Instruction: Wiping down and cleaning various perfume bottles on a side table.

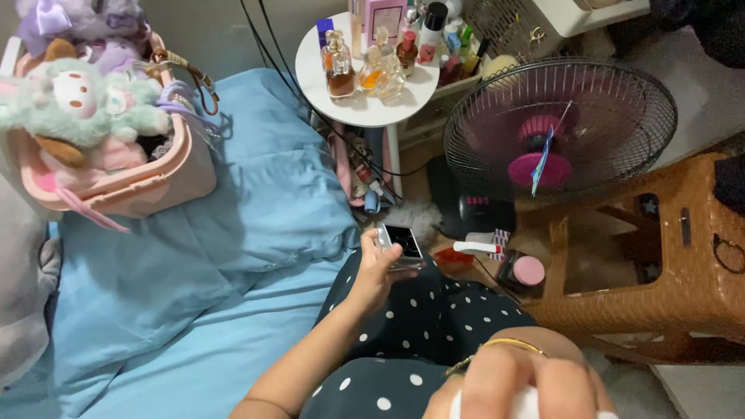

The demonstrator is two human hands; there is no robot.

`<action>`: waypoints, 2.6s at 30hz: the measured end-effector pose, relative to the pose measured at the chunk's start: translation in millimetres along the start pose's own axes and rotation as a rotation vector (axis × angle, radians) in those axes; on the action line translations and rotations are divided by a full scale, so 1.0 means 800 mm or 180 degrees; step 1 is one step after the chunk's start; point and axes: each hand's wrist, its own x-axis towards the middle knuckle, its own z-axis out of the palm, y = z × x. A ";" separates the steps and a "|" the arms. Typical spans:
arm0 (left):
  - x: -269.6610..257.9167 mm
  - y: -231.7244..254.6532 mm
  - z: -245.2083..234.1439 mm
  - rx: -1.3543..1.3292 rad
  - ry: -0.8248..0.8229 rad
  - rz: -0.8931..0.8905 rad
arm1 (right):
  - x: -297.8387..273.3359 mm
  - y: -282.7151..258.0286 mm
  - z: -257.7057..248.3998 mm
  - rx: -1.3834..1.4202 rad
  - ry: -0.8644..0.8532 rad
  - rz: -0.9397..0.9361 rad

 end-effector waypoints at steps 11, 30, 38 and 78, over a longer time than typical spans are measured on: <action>-0.014 0.036 0.020 -0.0491 -0.0478 0.0073 | 0.055 -0.017 -0.017 -0.0546 0.0206 0.0223; 0.016 -0.030 -0.011 0.0390 -0.0384 0.0422 | 0.046 0.075 -0.285 -0.2032 0.1067 0.0037; 0.026 -0.021 -0.023 0.0649 -0.0151 0.0571 | 0.028 0.086 -0.303 -0.2102 0.1061 0.0414; 0.043 -0.042 -0.266 0.3530 0.1325 0.1824 | 0.028 0.146 -0.462 -0.4458 0.1044 0.1084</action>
